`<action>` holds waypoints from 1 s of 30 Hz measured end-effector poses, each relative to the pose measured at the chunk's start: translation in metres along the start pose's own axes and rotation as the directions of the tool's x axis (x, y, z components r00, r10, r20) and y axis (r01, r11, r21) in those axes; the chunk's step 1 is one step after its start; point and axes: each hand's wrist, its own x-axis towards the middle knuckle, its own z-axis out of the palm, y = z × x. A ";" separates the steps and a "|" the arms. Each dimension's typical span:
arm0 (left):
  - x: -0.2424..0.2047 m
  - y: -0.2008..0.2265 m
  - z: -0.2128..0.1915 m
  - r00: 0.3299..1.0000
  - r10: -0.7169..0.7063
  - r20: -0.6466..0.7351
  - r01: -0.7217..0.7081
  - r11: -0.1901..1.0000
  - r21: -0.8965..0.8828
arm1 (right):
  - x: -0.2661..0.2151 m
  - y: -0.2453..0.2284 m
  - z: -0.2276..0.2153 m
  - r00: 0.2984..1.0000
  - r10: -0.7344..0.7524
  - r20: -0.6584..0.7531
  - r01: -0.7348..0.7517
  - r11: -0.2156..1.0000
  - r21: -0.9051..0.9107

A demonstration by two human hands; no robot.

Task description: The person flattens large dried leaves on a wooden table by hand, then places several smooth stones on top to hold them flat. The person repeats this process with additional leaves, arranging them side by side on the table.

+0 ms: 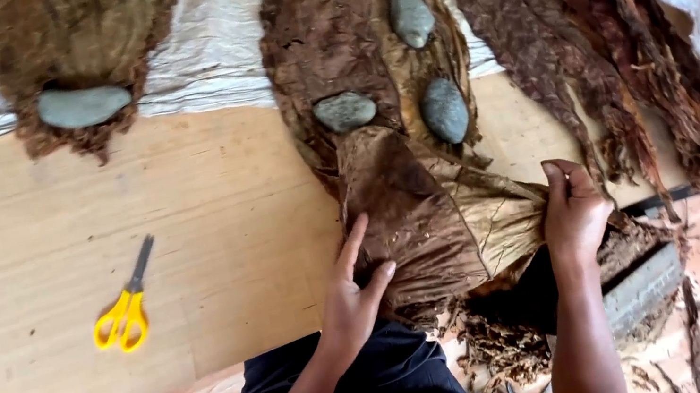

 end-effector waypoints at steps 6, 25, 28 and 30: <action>-0.040 -0.011 0.032 0.995 -0.019 0.096 0.003 0.987 0.161 | -0.016 0.047 -0.030 1.000 -0.011 0.026 0.016 0.980 -0.196; -0.051 -0.006 0.054 0.965 -0.016 0.263 -0.007 0.996 0.084 | -0.097 0.029 -0.017 0.988 -0.014 0.156 -0.126 0.519 0.845; -0.043 0.033 0.044 0.922 0.033 0.386 -0.115 0.975 0.191 | -0.110 -0.016 -0.048 0.996 0.078 0.046 -0.090 0.854 0.512; -0.048 0.015 0.053 0.932 0.171 0.319 -0.244 0.948 0.203 | -0.117 -0.036 -0.056 0.985 0.131 0.108 -0.169 0.830 0.532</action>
